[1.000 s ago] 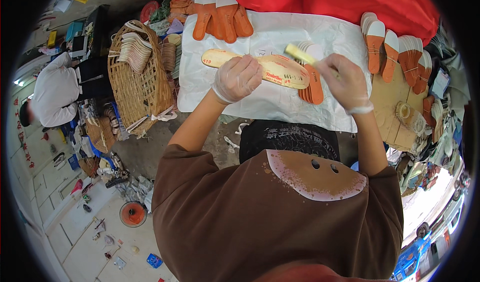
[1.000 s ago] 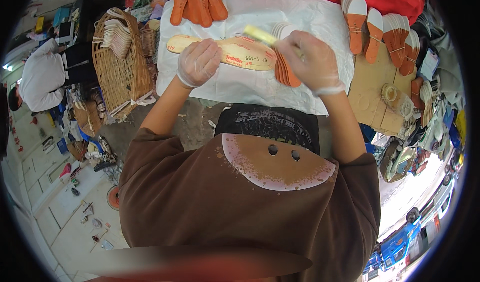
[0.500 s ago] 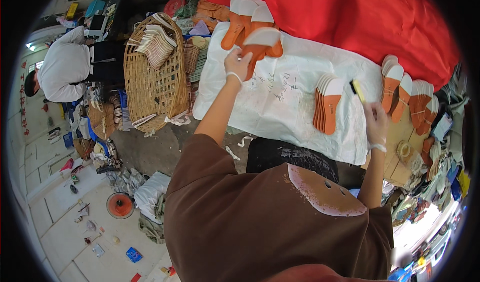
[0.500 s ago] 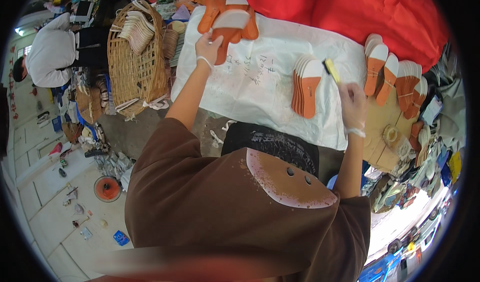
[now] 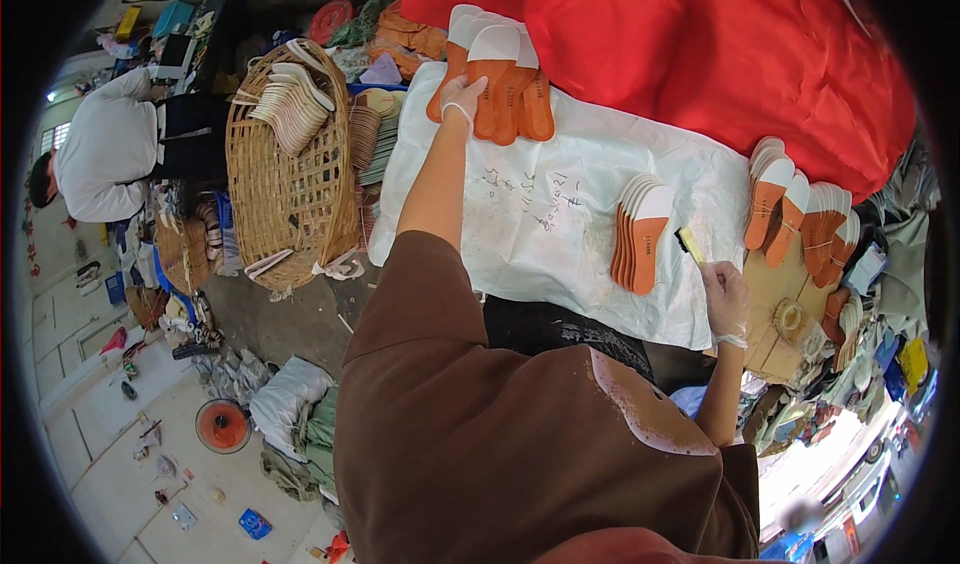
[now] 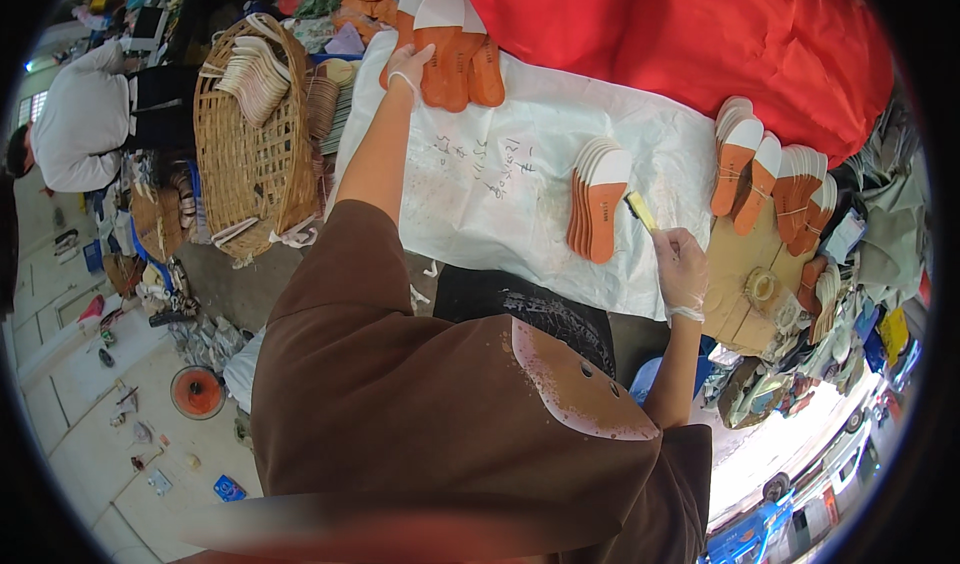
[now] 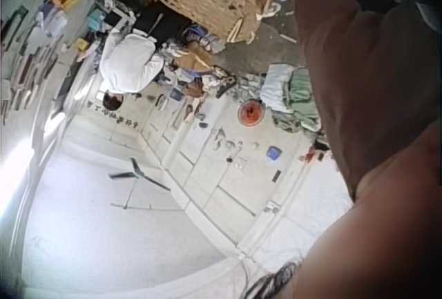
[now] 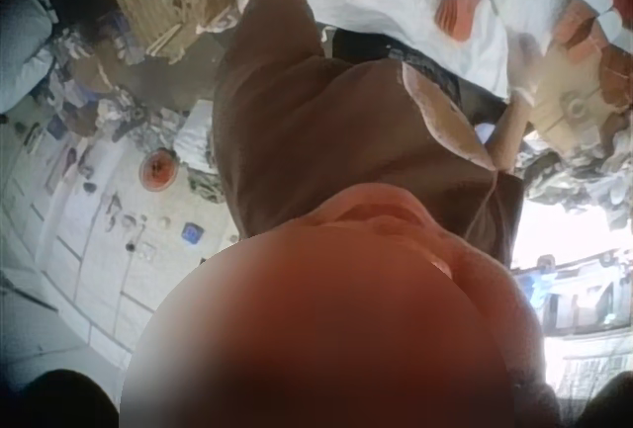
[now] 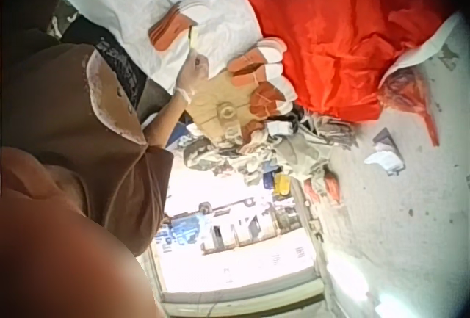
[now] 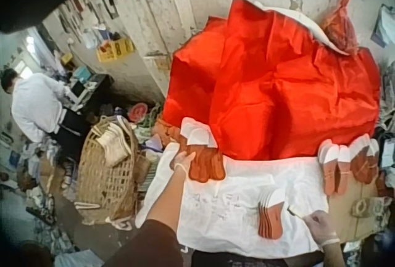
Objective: The recorder is applying a liquid adhesive using a small brush to the surface of shoe insoles and bottom components.
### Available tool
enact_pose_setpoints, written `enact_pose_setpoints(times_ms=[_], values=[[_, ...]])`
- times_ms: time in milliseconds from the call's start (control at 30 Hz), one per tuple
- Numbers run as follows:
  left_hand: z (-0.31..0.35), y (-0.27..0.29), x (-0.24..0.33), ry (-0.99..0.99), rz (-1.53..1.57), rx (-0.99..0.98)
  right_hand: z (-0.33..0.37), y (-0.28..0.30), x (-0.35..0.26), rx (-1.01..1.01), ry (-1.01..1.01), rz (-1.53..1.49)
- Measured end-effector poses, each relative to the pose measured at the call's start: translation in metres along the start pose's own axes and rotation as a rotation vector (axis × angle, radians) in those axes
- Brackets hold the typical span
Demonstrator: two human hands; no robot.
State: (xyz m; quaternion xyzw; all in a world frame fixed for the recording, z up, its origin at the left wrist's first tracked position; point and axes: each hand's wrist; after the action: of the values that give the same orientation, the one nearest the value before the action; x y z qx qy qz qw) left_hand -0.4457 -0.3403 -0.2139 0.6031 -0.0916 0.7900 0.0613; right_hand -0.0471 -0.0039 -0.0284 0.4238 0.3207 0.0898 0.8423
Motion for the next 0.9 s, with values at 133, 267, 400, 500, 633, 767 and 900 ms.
enact_pose_setpoints(times_ms=[133,267,400,500,633,767,900], values=[[-0.002,0.020,-0.016,-0.085,-0.157,0.382,0.002,0.000,-0.004,-0.020,-0.041,0.016],[-0.015,0.036,-0.033,-0.064,-0.149,0.305,0.001,-0.001,0.001,-0.011,-0.058,0.027],[-0.015,0.015,-0.024,-0.078,-0.211,0.317,0.001,-0.004,0.006,-0.014,-0.057,0.057],[-0.003,0.007,-0.009,-0.071,-0.316,0.274,0.002,-0.005,0.004,-0.023,-0.046,0.064],[0.000,0.007,-0.010,-0.065,-0.828,0.379,0.003,-0.004,0.007,-0.024,-0.011,0.056],[0.008,-0.010,-0.008,-0.110,-0.983,0.623,0.005,0.000,0.016,-0.013,-0.015,0.044],[0.012,-0.015,-0.011,-0.190,-1.047,0.672,0.010,0.004,0.032,0.018,-0.051,0.056]])
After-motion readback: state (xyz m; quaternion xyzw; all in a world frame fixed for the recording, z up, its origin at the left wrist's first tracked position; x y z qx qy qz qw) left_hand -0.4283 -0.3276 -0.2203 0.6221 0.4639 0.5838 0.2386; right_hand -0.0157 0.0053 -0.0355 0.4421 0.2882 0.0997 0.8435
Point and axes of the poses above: each hand's wrist, its own z-axis away from the middle knuckle, its own y-axis out of the back of the hand, x = y × z, and after that the axes turned 14 degrees about -y, right-handed
